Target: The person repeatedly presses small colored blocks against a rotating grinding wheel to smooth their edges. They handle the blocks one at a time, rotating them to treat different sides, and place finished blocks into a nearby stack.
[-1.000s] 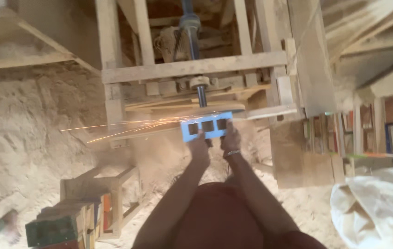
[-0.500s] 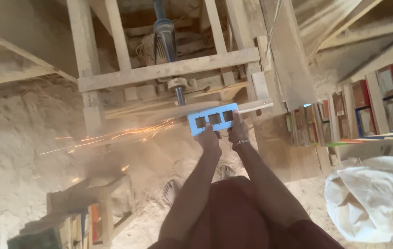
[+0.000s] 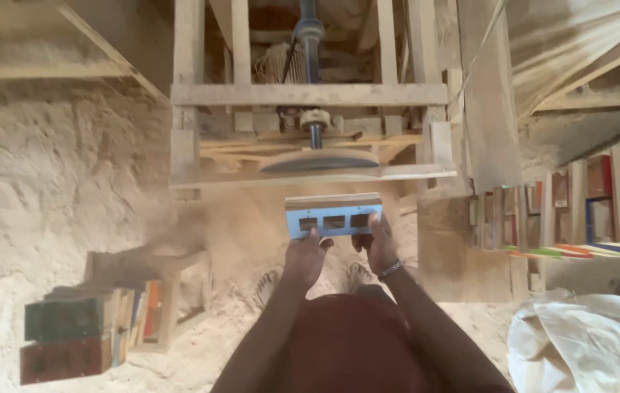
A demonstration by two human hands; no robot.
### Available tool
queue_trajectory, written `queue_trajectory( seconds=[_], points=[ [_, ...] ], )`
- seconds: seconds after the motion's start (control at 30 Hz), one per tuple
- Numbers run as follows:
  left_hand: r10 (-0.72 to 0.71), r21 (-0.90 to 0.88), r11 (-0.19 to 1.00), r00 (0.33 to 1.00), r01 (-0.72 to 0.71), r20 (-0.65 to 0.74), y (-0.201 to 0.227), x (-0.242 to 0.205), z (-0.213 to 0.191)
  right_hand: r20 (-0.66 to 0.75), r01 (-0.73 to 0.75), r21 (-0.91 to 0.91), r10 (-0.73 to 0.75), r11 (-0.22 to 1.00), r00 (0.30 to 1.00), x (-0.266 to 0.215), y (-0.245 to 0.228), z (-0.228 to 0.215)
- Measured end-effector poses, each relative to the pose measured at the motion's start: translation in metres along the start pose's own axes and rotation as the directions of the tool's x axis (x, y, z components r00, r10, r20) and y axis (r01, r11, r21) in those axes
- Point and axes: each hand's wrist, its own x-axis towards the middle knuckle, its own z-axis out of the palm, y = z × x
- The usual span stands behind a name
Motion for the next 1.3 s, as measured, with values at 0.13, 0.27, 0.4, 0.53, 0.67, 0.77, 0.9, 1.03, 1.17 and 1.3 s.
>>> queue_trajectory(
  seconds=[0.13, 0.27, 0.4, 0.53, 0.67, 0.77, 0.9, 1.03, 1.17, 1.3],
  points=[
    [-0.052, -0.176, 0.984, 0.991, 0.029, -0.123, 0.039, 0.034, -0.005, -0.125, -0.202, 0.031, 0.204, 0.979, 0.971, 0.038, 0.025, 0.039],
    [-0.060, -0.137, 0.990, 0.969, 0.028, -0.241, 0.059, 0.081, -0.021, -0.312, -0.422, 0.006, 0.402, 0.907, 0.860, 0.086, 0.055, 0.065],
    [-0.020, -0.062, 0.998, 0.976, 0.007, -0.216, 0.060, 0.106, -0.033, -0.427, -0.423, 0.030, 0.394, 0.906, 0.814, 0.111, 0.079, 0.076],
    [-0.003, -0.003, 1.000, 0.969, 0.003, -0.247, 0.048, 0.120, -0.018, -0.519, -0.327, -0.211, 0.178, 0.921, 0.836, 0.122, 0.081, 0.061],
    [0.001, 0.019, 1.000, 0.966, 0.004, -0.260, 0.005, 0.112, 0.013, -0.593, -0.289, -0.217, 0.110, 0.932, 0.798, 0.114, 0.077, 0.016],
    [0.030, 0.008, 1.000, 0.972, -0.028, -0.232, -0.018, 0.119, 0.056, -0.630, -0.292, -0.227, 0.089, 0.929, 0.772, 0.122, 0.059, -0.021],
    [0.019, 0.006, 1.000, 0.957, -0.018, -0.290, -0.040, 0.112, 0.103, -0.666, -0.239, -0.123, 0.098, 0.963, 0.739, 0.123, 0.032, -0.055],
    [0.011, 0.003, 1.000, 0.965, -0.011, -0.263, -0.071, 0.114, 0.139, -0.635, -0.303, -0.103, 0.172, 0.947, 0.753, 0.112, -0.006, -0.087],
    [-0.065, -0.198, 0.979, 0.995, 0.050, -0.070, -0.100, 0.103, 0.133, -0.499, -0.189, -0.256, 0.037, 0.948, 0.866, 0.085, -0.046, -0.107],
    [-0.397, -0.160, 0.899, 0.913, 0.407, 0.097, -0.113, 0.039, 0.077, 0.030, 0.224, -0.886, -0.431, 0.407, 0.902, 0.026, -0.081, -0.119]
  ],
)
